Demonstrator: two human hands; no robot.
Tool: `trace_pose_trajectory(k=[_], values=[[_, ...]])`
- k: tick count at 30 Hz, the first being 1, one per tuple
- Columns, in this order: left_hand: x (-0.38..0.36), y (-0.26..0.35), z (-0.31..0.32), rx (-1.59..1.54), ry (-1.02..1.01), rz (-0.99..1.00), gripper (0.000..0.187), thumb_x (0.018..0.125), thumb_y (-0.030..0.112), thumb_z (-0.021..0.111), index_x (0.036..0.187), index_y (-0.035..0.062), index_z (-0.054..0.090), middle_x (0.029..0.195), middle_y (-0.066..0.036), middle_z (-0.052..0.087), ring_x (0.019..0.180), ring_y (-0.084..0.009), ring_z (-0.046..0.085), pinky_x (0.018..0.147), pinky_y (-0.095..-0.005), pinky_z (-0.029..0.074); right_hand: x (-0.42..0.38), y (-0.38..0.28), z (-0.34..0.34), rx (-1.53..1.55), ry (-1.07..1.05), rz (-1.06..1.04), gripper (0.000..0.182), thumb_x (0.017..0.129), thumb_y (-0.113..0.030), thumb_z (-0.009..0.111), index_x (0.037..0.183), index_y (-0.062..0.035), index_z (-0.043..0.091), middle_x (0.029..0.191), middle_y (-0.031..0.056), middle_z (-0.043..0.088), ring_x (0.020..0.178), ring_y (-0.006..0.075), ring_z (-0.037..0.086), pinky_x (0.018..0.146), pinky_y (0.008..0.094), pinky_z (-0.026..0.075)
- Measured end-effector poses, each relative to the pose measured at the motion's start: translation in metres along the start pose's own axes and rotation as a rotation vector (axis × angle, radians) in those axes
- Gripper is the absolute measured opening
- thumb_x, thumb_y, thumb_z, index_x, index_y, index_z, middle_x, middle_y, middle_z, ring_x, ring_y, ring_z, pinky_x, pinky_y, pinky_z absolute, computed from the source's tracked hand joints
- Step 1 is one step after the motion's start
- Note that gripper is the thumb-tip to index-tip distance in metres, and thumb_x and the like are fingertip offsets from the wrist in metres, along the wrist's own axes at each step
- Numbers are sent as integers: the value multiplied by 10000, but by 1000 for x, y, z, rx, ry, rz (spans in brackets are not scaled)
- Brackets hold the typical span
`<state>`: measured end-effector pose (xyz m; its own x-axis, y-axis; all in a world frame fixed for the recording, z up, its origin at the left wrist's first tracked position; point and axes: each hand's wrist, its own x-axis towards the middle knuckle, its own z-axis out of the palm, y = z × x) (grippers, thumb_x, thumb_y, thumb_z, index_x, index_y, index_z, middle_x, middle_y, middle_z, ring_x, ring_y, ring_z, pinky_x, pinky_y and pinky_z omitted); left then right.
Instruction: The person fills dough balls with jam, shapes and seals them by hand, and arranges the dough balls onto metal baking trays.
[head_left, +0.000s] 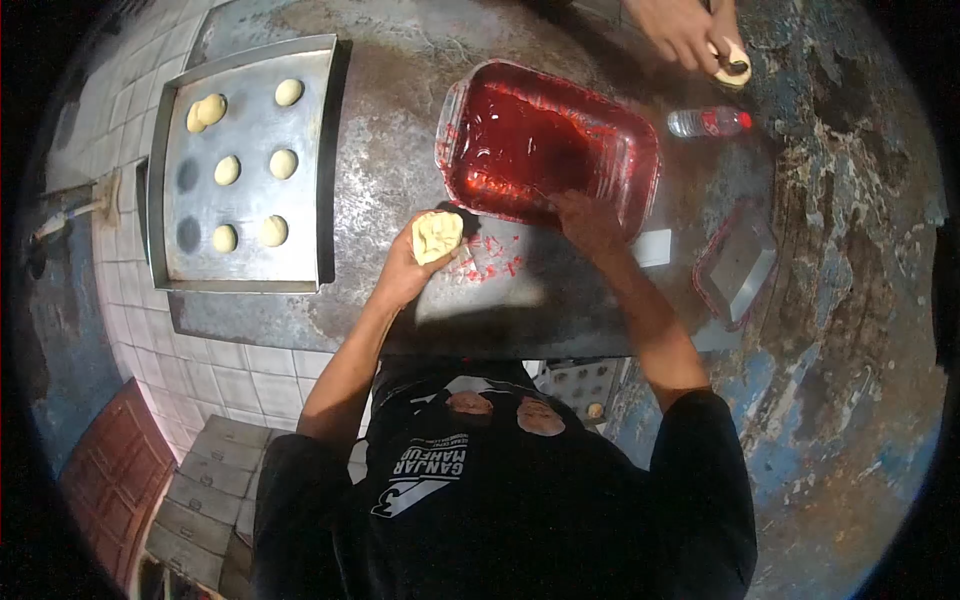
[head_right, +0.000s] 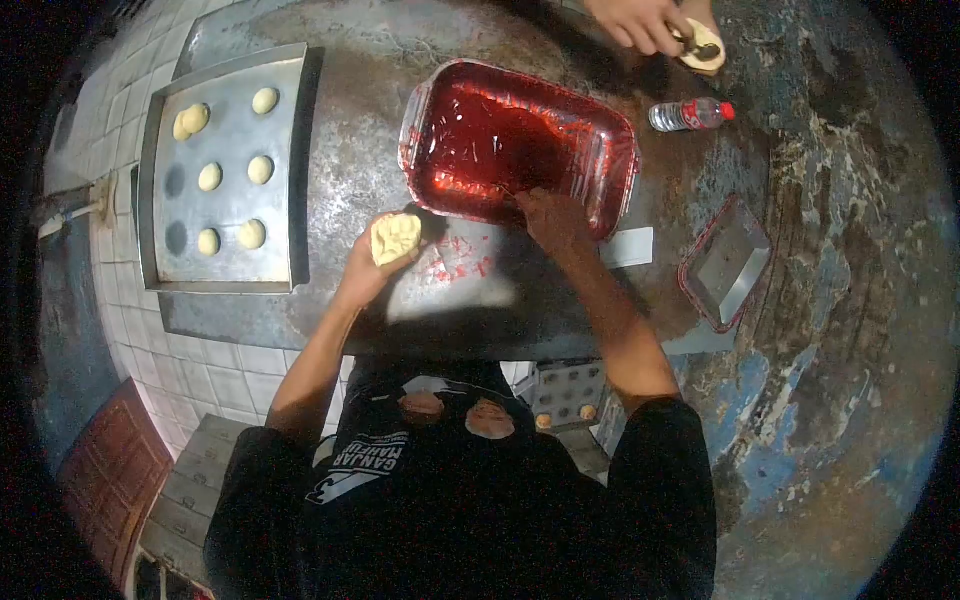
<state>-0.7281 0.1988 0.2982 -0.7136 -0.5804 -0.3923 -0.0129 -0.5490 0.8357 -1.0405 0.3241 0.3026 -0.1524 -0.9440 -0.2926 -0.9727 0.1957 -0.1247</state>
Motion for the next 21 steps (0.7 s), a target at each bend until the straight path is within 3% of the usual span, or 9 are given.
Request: trace_pose_trajectory(k=[6,8,12,15,16,17,19,20,21], values=[[13,-16,-22,76,75,8,479,846,-83,733,1279,25,560,1162,-51,689,1095,-126,656,989,-284,513,33,14,2,378,-27,-98,273,985,-300,602,1078,-96,760,892,111,730,777,257,704,675,380,566],[14,-17,-23,184,101,105,467,859,-54,737,1281,38,558,1158,-37,694,1074,-108,647,972,-275,512,49,-4,-27,839,-613,236,285,994,-270,623,1171,-81,742,822,30,699,736,143,631,711,288,534],[12,-5,-9,316,203,212,442,882,15,749,1278,59,557,1134,-39,699,1049,-114,652,931,-279,526,41,-17,-32,1212,-660,212,328,991,-317,613,1112,-41,742,758,-8,641,672,83,552,627,268,460],[16,-13,10,493,331,277,446,888,119,776,1254,35,536,1104,-109,704,1031,-164,673,898,-320,536,7,-54,-42,1261,-455,119,291,983,-253,626,1120,-17,728,758,-1,654,662,106,557,609,262,451],[13,-3,25,470,312,319,432,895,136,771,1232,23,526,1071,-116,706,999,-169,677,878,-333,538,-8,-79,-48,1137,-242,145,275,969,-223,637,1130,-17,721,763,23,657,661,145,583,616,286,469],[13,-7,36,470,341,325,437,899,166,762,1226,31,505,1055,-153,706,972,-257,708,854,-384,548,-26,-103,-49,1010,-32,169,264,955,-194,648,1140,-16,713,768,48,661,659,184,609,623,310,486],[18,-17,52,609,390,329,412,917,189,723,1217,42,482,1068,-224,696,952,-398,710,819,-455,558,-55,-130,-6,284,472,-119,289,932,-144,639,1194,-36,691,818,114,663,704,296,661,670,383,536],[8,2,70,706,421,227,379,911,175,688,1200,64,470,1072,-272,682,945,-494,667,771,-530,542,-73,-144,0,275,482,-132,289,932,-144,639,1194,-36,691,818,114,663,704,296,661,670,383,536],[5,-3,70,705,427,241,379,911,175,688,1200,64,470,1072,-272,682,945,-494,667,771,-530,542,-92,-157,6,250,538,-104,298,927,-129,631,1205,-32,678,850,132,653,722,327,667,670,416,546]])
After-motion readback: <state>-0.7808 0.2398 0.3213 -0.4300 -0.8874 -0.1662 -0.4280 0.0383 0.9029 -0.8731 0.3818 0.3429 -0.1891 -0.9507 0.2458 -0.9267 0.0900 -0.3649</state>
